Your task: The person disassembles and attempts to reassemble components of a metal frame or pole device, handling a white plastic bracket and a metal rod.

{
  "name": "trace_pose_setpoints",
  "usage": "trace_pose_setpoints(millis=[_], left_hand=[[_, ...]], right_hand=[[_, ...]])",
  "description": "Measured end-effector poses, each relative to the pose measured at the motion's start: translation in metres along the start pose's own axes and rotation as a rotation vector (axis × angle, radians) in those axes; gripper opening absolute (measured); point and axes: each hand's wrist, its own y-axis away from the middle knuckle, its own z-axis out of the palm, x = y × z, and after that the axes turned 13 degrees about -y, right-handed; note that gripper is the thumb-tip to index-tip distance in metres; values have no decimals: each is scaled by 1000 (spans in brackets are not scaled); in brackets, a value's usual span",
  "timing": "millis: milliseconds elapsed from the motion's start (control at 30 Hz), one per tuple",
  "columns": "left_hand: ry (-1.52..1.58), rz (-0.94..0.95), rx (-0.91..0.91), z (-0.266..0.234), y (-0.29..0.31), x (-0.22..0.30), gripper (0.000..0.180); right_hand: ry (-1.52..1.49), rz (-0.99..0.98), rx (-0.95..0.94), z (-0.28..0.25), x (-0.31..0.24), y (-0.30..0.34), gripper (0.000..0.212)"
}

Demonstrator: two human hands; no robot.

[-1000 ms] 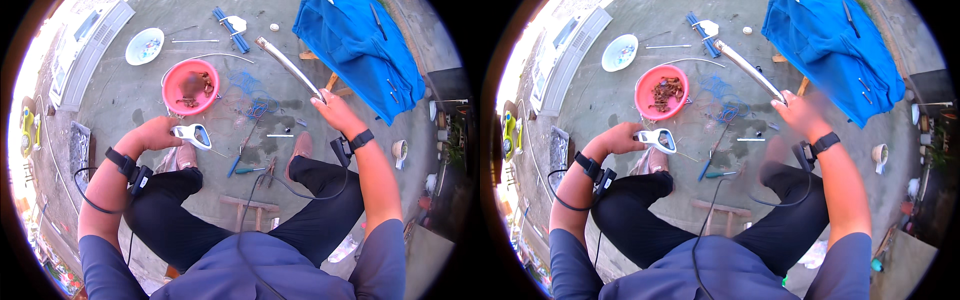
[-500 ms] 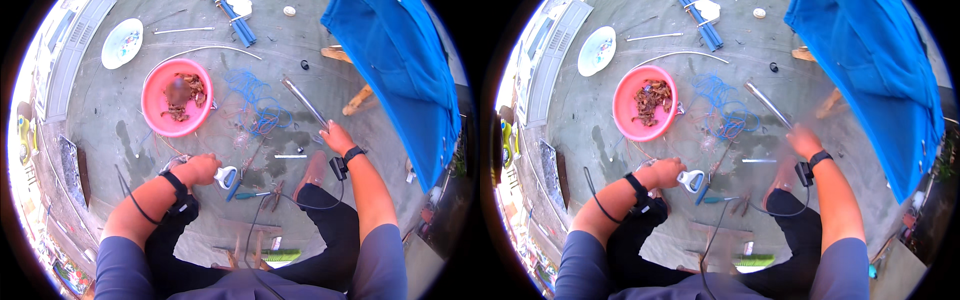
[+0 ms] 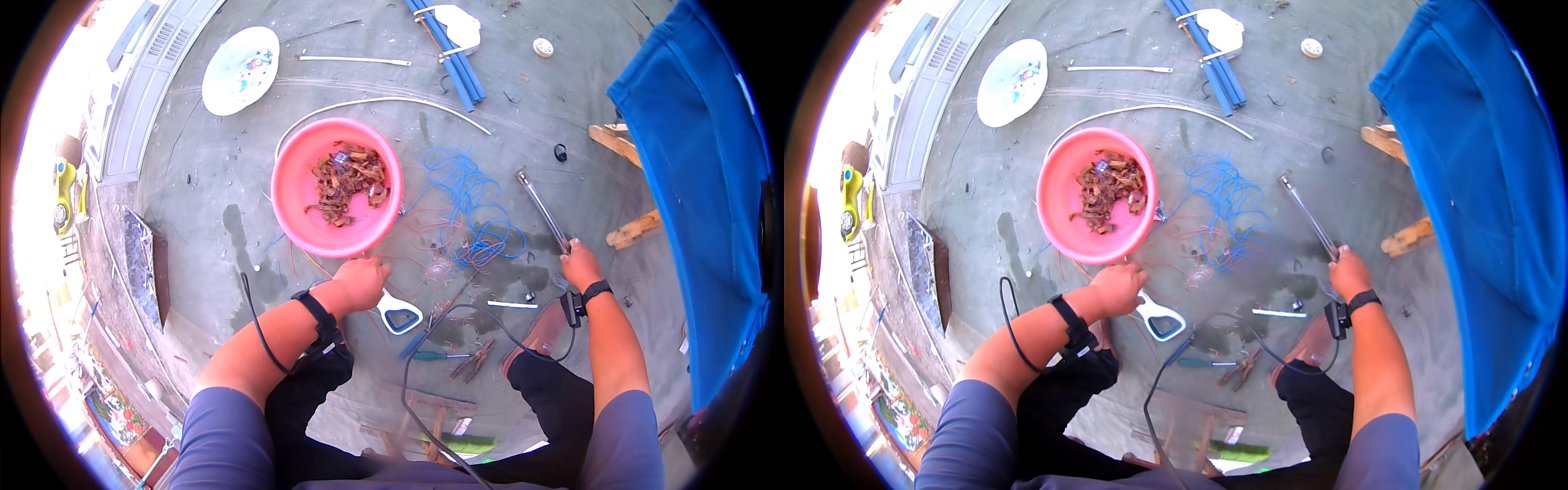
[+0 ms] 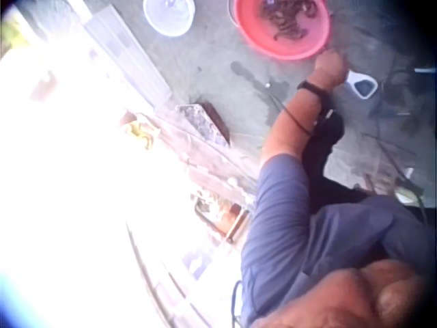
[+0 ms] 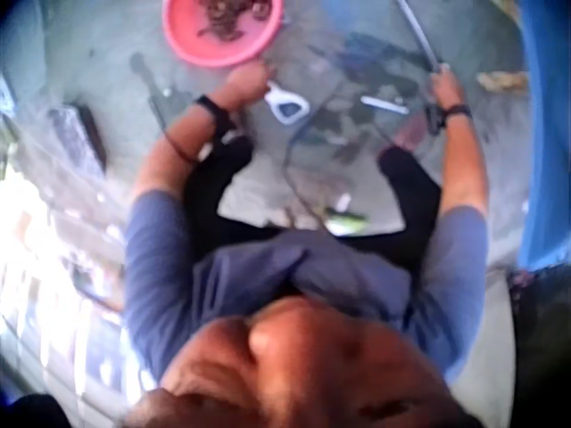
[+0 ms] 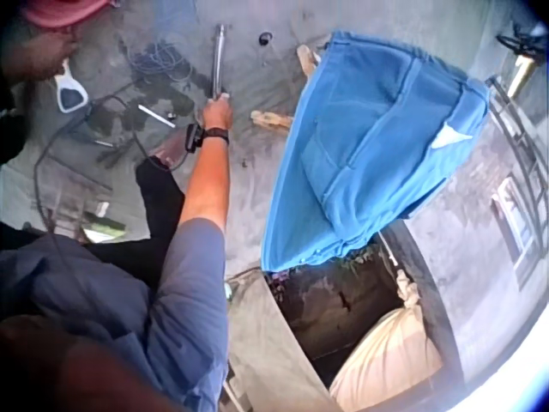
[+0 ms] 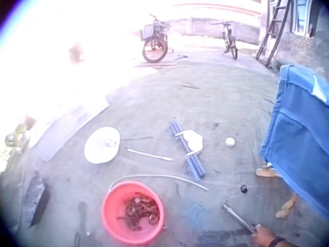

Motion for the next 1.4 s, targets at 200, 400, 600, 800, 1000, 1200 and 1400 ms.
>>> trace_pose_setpoints(millis=[200, 400, 600, 800, 1000, 1200, 1400], left_hand=[[348, -115, -208, -10, 4, -20, 46], [1690, -730, -56, 9, 27, -36, 53], [1892, -865, 443, 10, 33, -69, 34], [1485, -1051, 565, -3, 84, -161, 26], [1206, -1169, 657, 12, 133, -207, 23], [1222, -1402, 664, 42, 178, -236, 17], [956, -1615, 557, 85, 199, -273, 35]], right_hand=[[38, -73, 120, 2, -25, 6, 38], [41, -307, 241, 0, -76, 11, 41], [-48, -444, 252, 0, -120, -10, 46], [-74, -429, 133, -13, -167, -40, 55], [-46, -466, 194, -19, -191, -85, 62], [-30, -414, 239, -26, -214, -126, 66], [-63, -362, 276, -37, -222, -145, 76]])
